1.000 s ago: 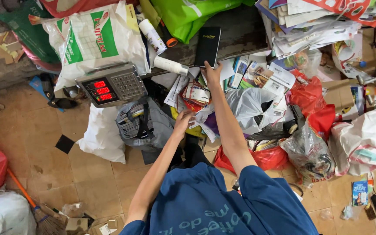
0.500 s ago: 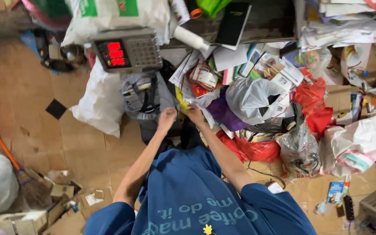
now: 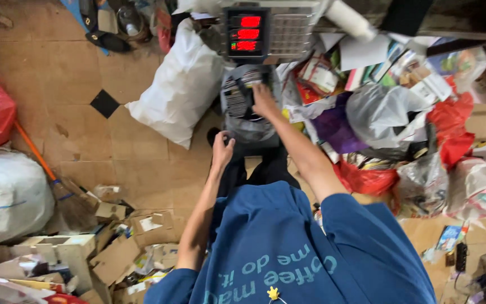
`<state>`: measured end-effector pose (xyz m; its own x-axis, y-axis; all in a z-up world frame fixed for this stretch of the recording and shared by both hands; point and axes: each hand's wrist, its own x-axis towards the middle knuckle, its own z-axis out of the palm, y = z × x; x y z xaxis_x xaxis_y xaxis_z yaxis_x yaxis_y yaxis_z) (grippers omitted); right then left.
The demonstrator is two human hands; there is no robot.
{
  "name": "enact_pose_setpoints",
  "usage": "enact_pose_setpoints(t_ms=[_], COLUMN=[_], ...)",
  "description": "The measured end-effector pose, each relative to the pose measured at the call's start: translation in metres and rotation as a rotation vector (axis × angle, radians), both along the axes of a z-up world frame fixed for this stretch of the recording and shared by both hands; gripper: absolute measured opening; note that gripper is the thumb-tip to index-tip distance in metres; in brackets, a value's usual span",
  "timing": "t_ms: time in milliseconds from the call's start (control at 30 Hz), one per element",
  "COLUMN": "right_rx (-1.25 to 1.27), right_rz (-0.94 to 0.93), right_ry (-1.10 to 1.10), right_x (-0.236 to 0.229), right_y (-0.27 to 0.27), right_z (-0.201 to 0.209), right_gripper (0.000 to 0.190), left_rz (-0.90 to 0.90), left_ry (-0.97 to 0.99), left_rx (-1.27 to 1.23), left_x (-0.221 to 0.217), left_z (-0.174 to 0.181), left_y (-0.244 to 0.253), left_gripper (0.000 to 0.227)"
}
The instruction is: The person writes in a notebook, then places a white sack and a gray bag onto a digital scale. They operate the scale's keypad, record the results in the notebook, and handle a stack of papers.
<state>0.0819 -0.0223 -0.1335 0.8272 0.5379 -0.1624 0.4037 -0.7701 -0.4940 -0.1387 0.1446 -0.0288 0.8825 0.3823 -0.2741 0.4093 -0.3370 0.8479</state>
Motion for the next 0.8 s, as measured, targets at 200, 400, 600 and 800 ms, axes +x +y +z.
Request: enact_pose_setpoints(t_ms=[200, 400, 600, 800], right_rx=[-0.419, -0.388, 0.266, -0.02], right_rz=[-0.141, -0.157, -0.363, -0.267], right_ry=[0.352, 0.222, 0.151, 0.237], right_x=[0.006, -0.01, -0.009, -0.075], right_y=[0.028, 0.023, 0.028, 0.036], right_z=[0.016, 0.027, 0.111, 0.188], right_gripper=[0.076, 0.026, 0.039, 0.027], left_rz=[0.009, 0.058, -0.002, -0.096], left_ry=[0.071, 0.165, 0.093, 0.037], left_rx=[-0.051, -0.145, -0.109, -0.149], left_x=[-0.064, -0.088, -0.036, 0.016], left_z=[-0.008, -0.023, 0.011, 0.022], left_y=[0.077, 0.151, 0.163, 0.089], left_gripper=[0.032, 0.03, 0.028, 0.026])
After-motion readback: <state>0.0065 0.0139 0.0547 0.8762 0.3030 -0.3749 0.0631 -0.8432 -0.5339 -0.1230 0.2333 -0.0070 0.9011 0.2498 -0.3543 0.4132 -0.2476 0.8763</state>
